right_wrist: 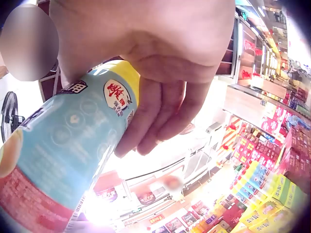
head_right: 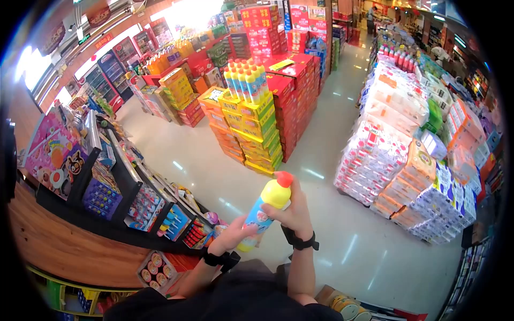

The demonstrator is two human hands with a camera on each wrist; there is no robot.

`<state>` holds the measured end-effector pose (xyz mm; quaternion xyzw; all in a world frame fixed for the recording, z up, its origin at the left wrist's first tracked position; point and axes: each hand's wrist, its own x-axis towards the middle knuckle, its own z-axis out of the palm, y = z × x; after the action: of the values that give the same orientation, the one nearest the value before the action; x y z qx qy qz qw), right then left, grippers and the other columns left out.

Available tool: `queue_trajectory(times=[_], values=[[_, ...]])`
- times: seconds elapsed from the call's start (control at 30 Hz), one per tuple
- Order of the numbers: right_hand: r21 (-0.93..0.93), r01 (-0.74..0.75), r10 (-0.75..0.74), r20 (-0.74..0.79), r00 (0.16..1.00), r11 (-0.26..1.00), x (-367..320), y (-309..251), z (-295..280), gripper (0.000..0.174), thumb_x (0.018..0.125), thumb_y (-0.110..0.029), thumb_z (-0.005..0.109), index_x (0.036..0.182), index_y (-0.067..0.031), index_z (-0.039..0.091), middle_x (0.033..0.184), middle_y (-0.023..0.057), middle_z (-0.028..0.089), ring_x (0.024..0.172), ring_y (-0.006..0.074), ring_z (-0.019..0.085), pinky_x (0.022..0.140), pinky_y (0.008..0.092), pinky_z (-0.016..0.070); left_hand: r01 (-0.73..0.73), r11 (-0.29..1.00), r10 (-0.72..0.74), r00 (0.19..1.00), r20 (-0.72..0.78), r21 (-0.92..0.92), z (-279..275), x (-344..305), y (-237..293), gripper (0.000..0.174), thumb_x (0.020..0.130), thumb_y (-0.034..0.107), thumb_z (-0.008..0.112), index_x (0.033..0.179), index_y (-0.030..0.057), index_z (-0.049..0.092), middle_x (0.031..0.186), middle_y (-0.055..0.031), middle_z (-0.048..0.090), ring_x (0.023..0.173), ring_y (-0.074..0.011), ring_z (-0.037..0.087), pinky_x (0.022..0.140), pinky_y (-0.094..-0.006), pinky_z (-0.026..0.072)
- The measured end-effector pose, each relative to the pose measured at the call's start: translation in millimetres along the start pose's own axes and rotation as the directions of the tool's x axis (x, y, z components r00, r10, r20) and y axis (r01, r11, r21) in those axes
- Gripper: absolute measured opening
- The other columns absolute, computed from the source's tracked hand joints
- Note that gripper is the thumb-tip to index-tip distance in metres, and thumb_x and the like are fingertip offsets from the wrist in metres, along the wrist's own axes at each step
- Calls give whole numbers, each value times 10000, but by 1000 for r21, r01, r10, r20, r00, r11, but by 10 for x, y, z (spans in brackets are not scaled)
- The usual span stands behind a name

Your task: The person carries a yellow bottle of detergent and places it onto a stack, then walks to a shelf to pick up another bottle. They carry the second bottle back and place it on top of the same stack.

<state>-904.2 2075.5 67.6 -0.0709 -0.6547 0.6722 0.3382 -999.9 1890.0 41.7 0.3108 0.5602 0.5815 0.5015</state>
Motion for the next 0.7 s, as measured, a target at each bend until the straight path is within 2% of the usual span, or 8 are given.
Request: queue_trajectory(times=[0.07,0.13,0.27,0.53,0.63,0.7], values=[[1,-21,21,3,1000,1000,177,104,-257,745,724,-250,856,1340,-31,498,993,76,653,927,175,640,841,324,519,43,998,-42,999,-27,40,130,238,53,514,977,398,636,1305,22,514,999,-68,629,792,-139,653,687,-300,563],[24,-47,47,9,999,999,332,148,-446,747,721,-266,853,1338,-30,503,994,76,652,920,175,635,832,328,517,37,999,-37,999,-30,-15,225,468,32,521,977,397,637,1308,15,513,1003,-68,630,798,-138,653,688,-299,562],[-10,-44,44,12,999,999,598,379,-820,798,736,-276,846,1381,-30,446,1009,131,677,938,218,687,819,347,565,77,993,-79,997,-22,-89,308,932,118,532,977,393,642,1320,9,509,1009,-67,632,808,-136,651,694,-300,560],[-85,-42,34,-92,995,995,1207,650,-1371,784,745,-241,846,1380,-39,434,1016,148,676,929,231,693,816,350,566,106,987,-89,987,134,-121,101,2036,137,552,975,394,646,1342,7,502,1023,-73,636,833,-134,642,723,-304,556],[-152,-48,22,-165,986,987,1538,704,-1463,794,706,-275,872,1357,-29,488,1012,76,653,922,182,648,831,326,529,98,985,-70,978,196,-140,-64,2449,192,564,972,403,649,1347,10,500,1024,-75,638,840,-134,641,735,-302,553],[-158,-48,22,-165,986,986,1824,692,-1492,792,712,-267,874,1357,-31,478,1024,93,658,930,193,660,838,335,539,56,990,-27,975,221,-126,-214,2751,312,574,966,413,654,1346,10,500,1027,-76,640,840,-136,641,743,-301,548]])
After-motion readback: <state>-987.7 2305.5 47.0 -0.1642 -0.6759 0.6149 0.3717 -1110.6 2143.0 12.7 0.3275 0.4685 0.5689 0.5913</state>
